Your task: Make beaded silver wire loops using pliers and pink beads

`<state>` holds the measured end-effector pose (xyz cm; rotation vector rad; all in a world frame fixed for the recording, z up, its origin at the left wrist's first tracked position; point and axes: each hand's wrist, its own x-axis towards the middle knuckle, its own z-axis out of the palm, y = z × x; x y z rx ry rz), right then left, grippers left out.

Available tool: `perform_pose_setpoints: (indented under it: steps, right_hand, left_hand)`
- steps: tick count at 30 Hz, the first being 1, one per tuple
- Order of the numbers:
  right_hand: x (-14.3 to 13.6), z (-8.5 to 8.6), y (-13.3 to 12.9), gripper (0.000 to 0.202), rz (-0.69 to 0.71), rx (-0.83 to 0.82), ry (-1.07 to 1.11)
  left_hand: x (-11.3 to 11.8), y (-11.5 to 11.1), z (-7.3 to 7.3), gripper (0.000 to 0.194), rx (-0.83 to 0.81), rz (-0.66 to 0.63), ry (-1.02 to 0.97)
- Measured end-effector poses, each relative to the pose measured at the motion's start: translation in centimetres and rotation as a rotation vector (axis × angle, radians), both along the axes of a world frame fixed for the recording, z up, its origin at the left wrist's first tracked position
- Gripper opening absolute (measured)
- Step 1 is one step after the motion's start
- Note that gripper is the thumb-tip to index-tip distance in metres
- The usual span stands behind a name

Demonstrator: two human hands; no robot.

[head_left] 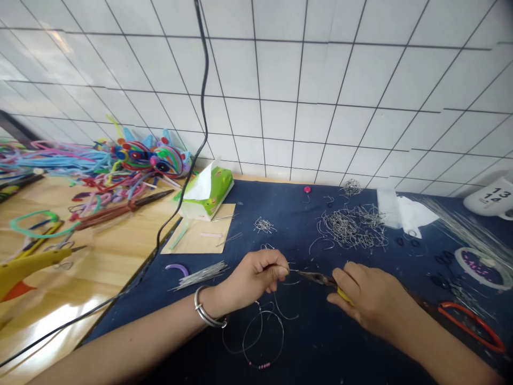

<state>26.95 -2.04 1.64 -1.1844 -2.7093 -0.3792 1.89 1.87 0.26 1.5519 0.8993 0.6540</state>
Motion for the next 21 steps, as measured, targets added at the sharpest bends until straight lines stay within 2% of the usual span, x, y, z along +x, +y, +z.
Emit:
perform_pose_setpoints:
  steps: [3,6,8,11,16,18,21]
  right_hand:
    - [0.4,-0.1,0.2,0.024,-0.005,-0.083,-0.019]
    - [2.2,-0.1,0.8,0.025,-0.020,-0.181,0.009]
    - [3.8,0.0,1.3,0.026,-0.098,-0.182,0.103]
    - [4.9,0.2,1.7,0.028,-0.178,-0.223,0.254]
    - [2.2,-0.2,0.7,0.027,-0.160,-0.435,0.368]
    - [1.0,-0.6,0.3,0.029,-0.133,-0.410,0.358]
    - [0.3,-1.0,-0.1,0.033,-0.110,-0.260,0.315]
  left_hand:
    - [-0.2,0.2,0.1,0.015,0.064,-0.020,0.034]
    - [-1.0,1.1,0.0,0.015,0.115,0.009,0.074]
    - [-1.5,1.9,-0.1,0.014,0.102,0.106,0.081]
    - [-1.6,2.1,-0.4,0.013,-0.002,0.160,0.026]
    - [-0.2,0.5,-0.3,0.015,-0.127,0.091,-0.055]
    - [0.1,-0.1,-0.2,0.017,-0.152,0.071,-0.064]
    - [0.4,-0.6,-0.1,0.018,-0.215,0.075,-0.109]
